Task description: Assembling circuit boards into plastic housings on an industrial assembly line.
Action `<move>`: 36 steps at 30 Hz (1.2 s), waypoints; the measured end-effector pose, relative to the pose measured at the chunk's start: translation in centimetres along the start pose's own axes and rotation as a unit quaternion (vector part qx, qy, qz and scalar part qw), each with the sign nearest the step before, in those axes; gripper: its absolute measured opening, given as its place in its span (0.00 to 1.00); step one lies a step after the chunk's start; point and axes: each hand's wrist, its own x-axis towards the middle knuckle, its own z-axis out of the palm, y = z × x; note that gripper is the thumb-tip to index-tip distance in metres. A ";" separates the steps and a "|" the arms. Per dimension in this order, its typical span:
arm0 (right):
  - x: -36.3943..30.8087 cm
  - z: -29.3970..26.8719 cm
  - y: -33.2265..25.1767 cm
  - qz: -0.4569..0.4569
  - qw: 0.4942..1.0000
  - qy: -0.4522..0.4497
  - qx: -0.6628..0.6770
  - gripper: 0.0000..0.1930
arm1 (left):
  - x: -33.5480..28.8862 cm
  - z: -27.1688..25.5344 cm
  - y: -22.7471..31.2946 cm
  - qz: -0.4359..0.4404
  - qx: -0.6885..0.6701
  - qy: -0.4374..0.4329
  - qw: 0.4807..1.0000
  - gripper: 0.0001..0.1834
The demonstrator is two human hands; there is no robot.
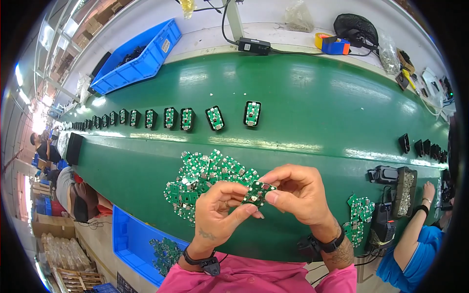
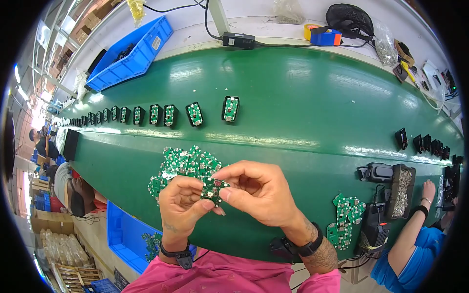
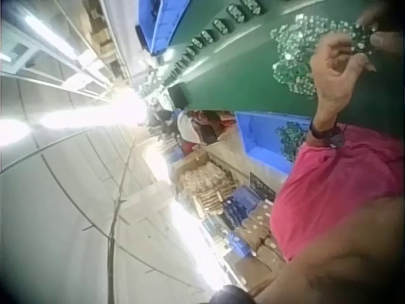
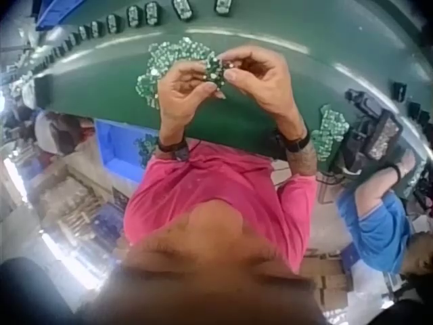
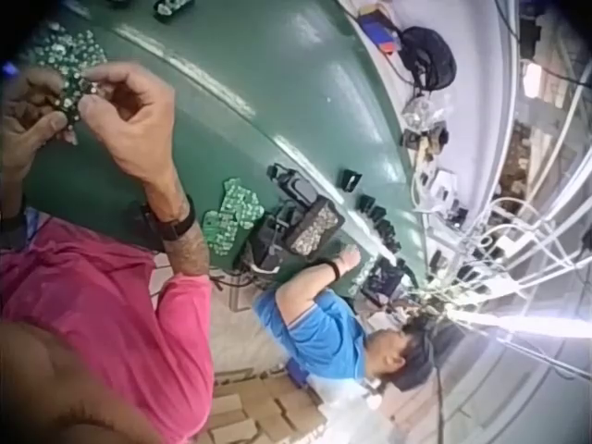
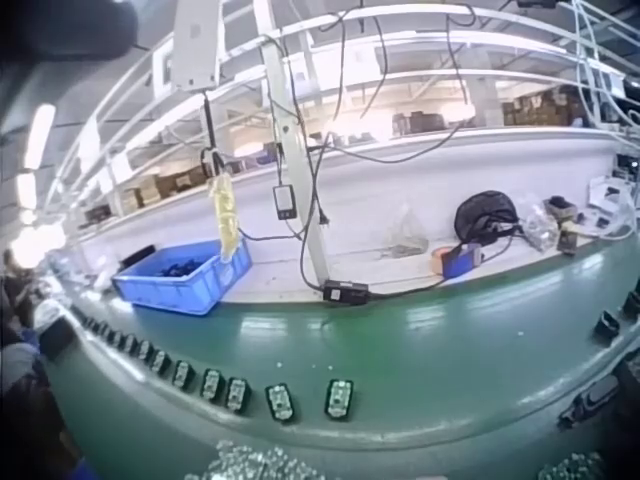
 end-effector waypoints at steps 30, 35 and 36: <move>0.3 0.0 -0.6 -0.088 0.988 -0.071 -0.108 0.13 | 0.4 -0.5 -2.1 0.277 0.233 0.036 0.931 0.14; 0.5 -0.2 -0.3 -0.119 0.980 -0.099 -0.125 0.15 | 0.6 -0.6 -2.1 0.287 0.269 0.054 0.918 0.17; 0.5 -0.2 -0.4 -0.111 0.980 -0.103 -0.126 0.15 | 0.6 -0.6 -2.0 0.296 0.284 0.050 0.910 0.17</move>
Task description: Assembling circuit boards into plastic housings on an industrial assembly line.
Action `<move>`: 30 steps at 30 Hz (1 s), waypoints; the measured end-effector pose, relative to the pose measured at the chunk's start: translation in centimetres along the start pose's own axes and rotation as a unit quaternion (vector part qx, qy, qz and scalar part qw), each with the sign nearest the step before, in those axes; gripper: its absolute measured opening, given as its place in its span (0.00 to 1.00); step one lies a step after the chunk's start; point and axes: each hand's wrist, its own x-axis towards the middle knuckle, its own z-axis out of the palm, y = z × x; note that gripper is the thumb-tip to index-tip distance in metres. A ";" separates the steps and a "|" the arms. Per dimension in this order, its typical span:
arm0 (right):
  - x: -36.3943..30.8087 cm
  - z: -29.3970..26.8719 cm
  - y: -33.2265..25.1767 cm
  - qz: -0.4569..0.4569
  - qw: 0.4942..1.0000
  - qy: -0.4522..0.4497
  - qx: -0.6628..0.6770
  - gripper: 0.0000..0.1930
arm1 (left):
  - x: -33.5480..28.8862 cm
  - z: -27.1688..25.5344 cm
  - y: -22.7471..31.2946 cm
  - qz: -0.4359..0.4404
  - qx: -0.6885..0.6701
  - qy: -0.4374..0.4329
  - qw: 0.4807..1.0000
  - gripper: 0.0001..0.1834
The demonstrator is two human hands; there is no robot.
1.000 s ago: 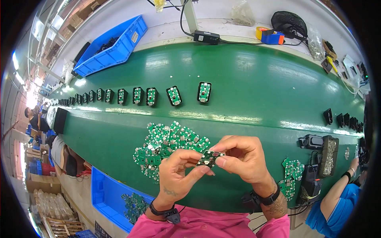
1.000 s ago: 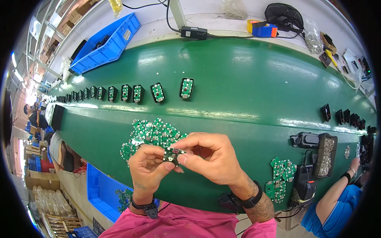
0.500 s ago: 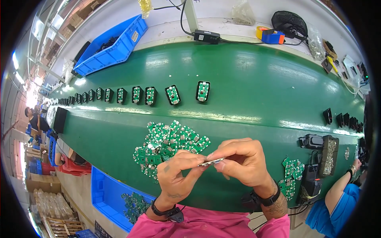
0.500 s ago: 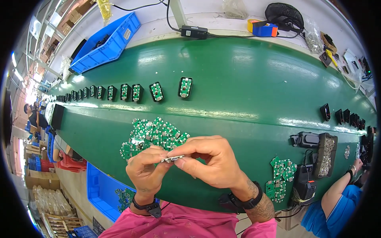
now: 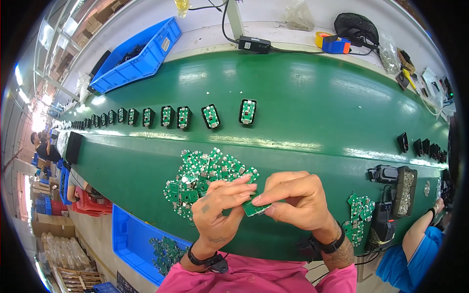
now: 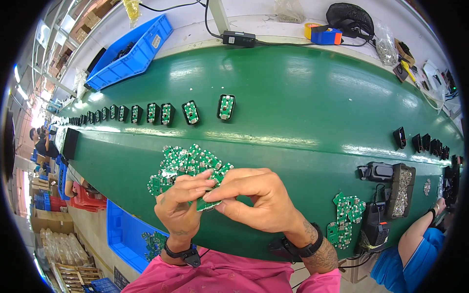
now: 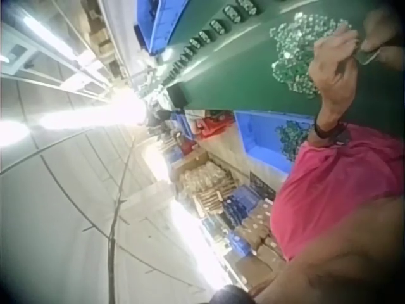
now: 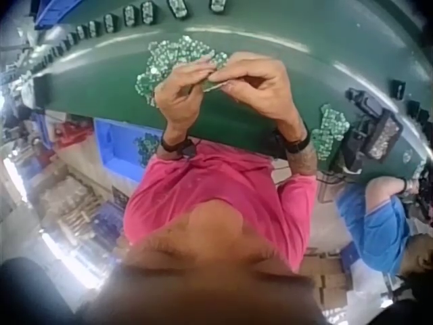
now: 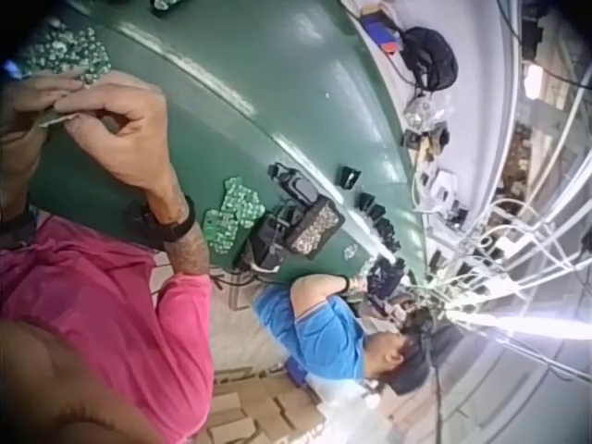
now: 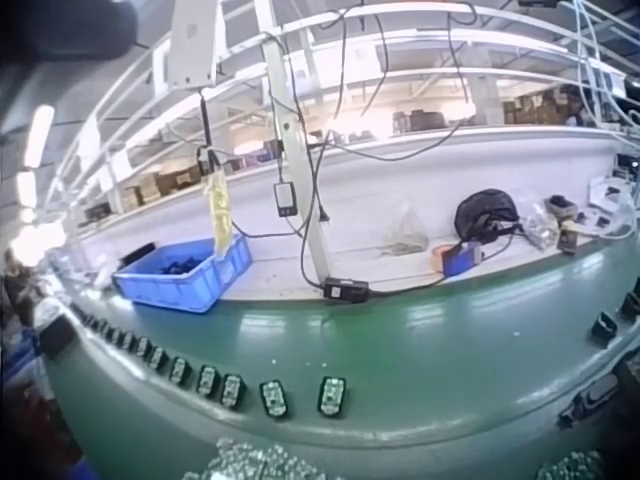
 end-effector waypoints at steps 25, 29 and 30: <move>-0.5 0.1 -1.0 0.161 0.981 0.077 0.074 0.08 | -0.4 0.0 2.6 -0.257 -0.386 -0.058 0.884 0.36; -0.7 -0.1 -0.9 0.162 0.981 0.063 0.087 0.09 | -0.5 -0.4 2.5 -0.271 -0.388 -0.077 0.878 0.36; -0.7 -0.1 -0.8 0.162 0.981 0.059 0.091 0.09 | -0.5 -0.4 2.5 -0.271 -0.388 -0.077 0.878 0.36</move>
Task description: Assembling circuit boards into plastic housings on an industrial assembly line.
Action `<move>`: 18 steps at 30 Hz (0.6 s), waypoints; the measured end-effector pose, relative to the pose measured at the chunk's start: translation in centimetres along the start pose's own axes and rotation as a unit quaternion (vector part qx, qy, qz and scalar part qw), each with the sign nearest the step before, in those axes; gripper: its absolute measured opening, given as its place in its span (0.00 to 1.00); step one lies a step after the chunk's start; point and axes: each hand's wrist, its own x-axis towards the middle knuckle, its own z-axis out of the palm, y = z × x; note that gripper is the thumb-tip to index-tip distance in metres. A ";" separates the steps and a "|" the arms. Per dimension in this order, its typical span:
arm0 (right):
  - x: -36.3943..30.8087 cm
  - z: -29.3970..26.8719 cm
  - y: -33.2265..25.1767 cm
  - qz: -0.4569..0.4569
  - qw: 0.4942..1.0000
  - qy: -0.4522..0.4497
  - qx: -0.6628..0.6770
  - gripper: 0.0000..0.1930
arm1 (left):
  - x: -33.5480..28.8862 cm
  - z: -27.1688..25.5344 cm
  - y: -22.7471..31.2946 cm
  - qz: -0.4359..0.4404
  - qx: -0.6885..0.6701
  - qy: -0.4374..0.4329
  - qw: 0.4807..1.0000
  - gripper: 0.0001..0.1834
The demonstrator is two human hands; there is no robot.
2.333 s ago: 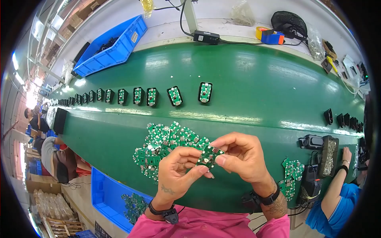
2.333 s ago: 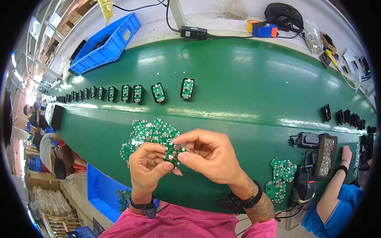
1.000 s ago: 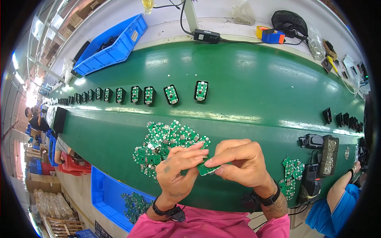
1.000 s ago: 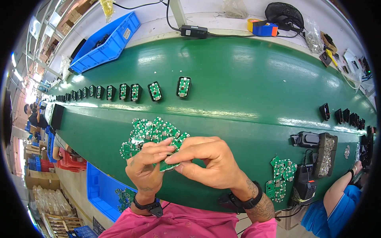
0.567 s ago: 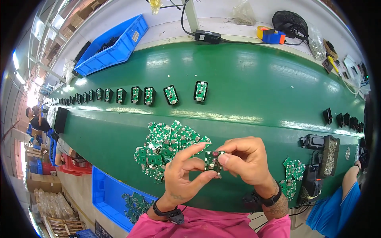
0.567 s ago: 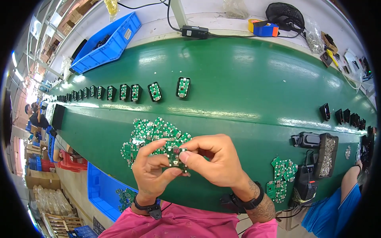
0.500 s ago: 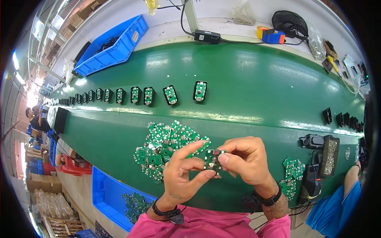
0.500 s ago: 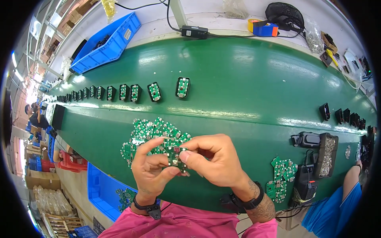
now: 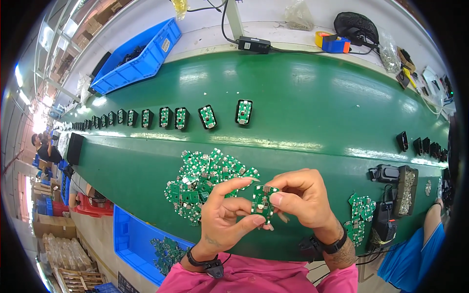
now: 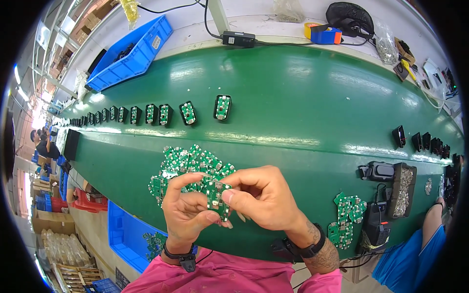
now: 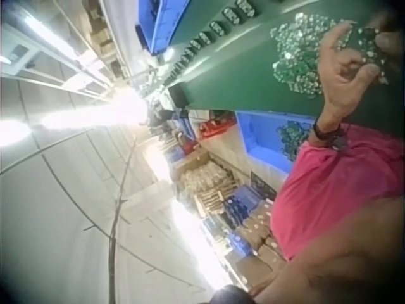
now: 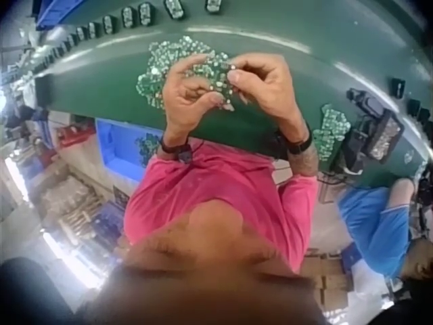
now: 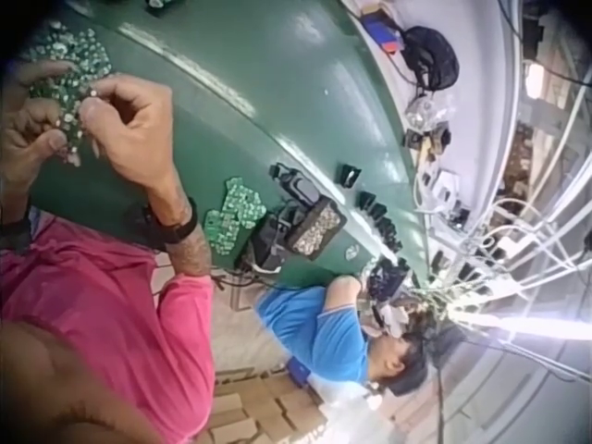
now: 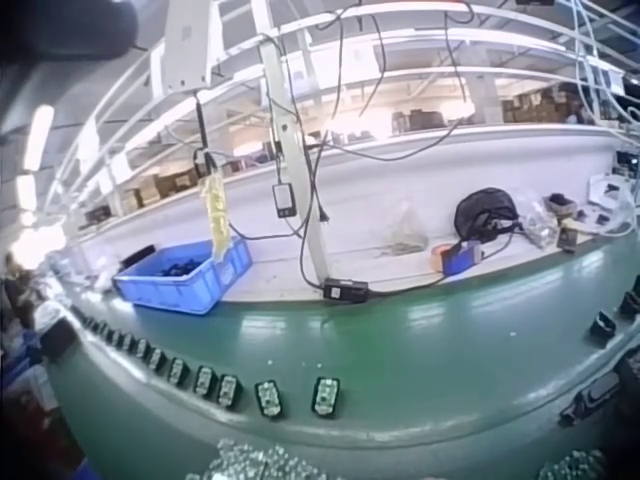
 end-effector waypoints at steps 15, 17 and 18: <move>0.1 -0.2 0.3 -0.003 1.000 0.005 -0.015 0.10 | 0.0 -0.1 0.0 0.000 0.035 -0.029 0.999 0.45; 0.2 -0.1 0.3 0.004 1.000 0.004 -0.008 0.10 | 0.2 -0.2 0.0 -0.006 0.084 -0.061 0.995 0.48; 0.2 0.0 0.2 0.011 1.000 0.004 0.000 0.10 | 0.2 -0.2 0.0 -0.005 0.084 -0.061 0.995 0.48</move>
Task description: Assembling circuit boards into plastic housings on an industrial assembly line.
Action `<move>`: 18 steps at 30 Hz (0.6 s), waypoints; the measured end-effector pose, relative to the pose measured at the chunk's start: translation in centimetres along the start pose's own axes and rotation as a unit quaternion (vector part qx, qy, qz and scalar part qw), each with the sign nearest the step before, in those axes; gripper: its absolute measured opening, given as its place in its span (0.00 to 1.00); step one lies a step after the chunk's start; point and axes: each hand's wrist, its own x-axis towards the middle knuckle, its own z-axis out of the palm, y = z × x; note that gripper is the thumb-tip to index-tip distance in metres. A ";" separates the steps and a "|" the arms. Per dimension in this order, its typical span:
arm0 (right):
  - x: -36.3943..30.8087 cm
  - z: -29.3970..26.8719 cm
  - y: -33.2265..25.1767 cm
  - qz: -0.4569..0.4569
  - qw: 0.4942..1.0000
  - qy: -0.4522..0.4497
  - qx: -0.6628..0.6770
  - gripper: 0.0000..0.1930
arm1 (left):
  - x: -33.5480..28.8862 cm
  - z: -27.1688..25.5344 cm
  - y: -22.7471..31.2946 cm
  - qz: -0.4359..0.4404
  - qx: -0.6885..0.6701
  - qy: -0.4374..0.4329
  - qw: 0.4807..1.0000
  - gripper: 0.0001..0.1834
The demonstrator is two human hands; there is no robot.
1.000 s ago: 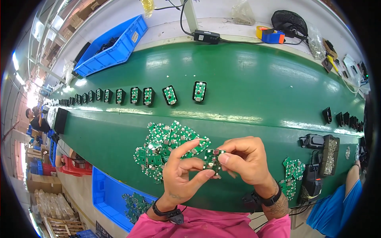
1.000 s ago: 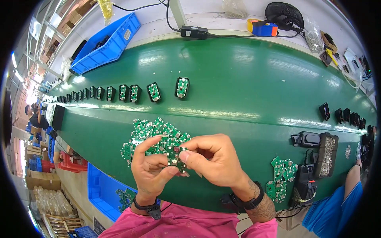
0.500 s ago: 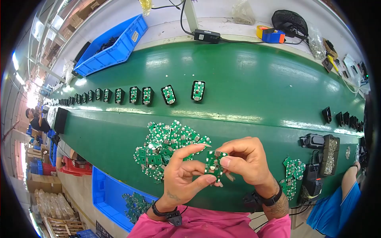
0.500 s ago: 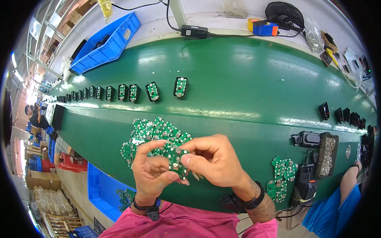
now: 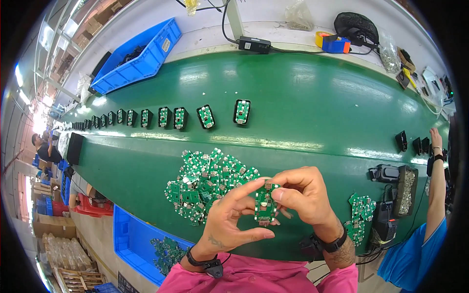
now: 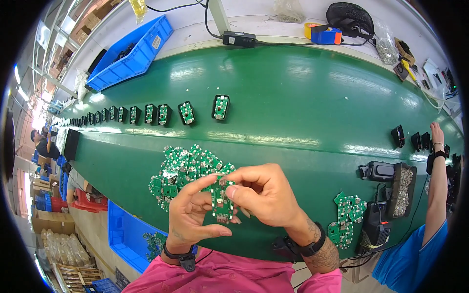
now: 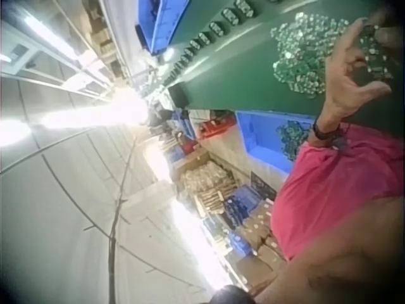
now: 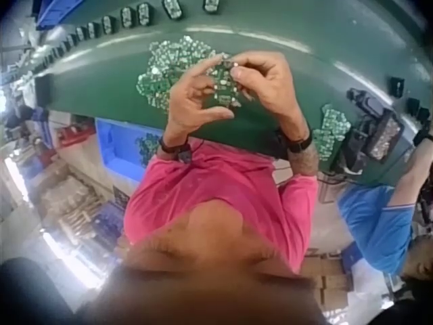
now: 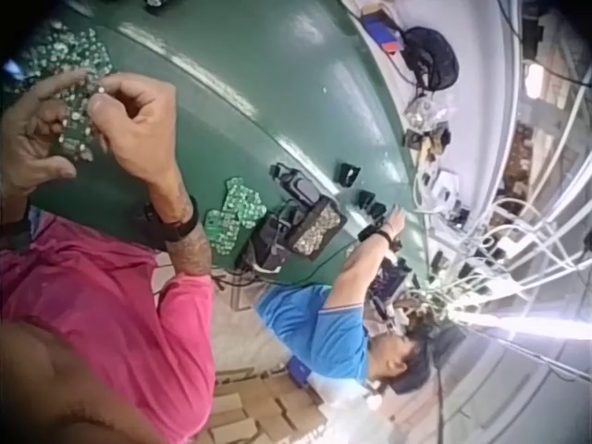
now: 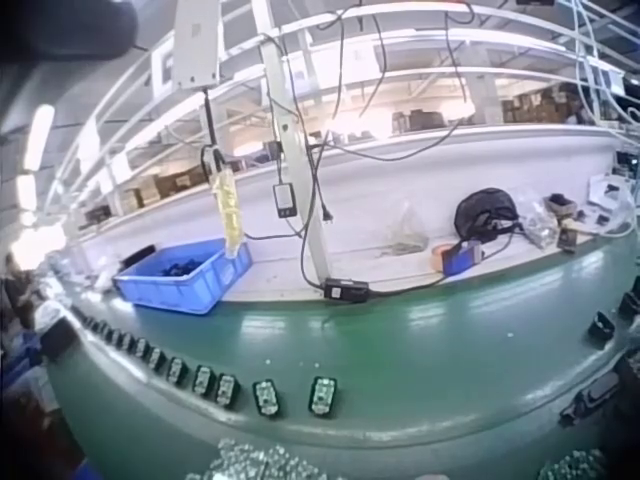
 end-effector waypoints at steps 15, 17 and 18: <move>-0.3 -1.2 1.0 0.016 0.999 0.002 0.052 0.20 | -0.1 0.2 -0.6 -0.021 0.084 0.029 0.996 0.48; -0.2 -1.1 0.9 0.018 0.999 0.001 0.049 0.21 | -0.1 0.2 -0.6 -0.020 0.093 0.030 0.995 0.47; -0.2 -1.1 0.9 0.020 0.999 0.001 0.046 0.22 | -0.1 0.2 -0.7 -0.020 0.093 0.030 0.995 0.47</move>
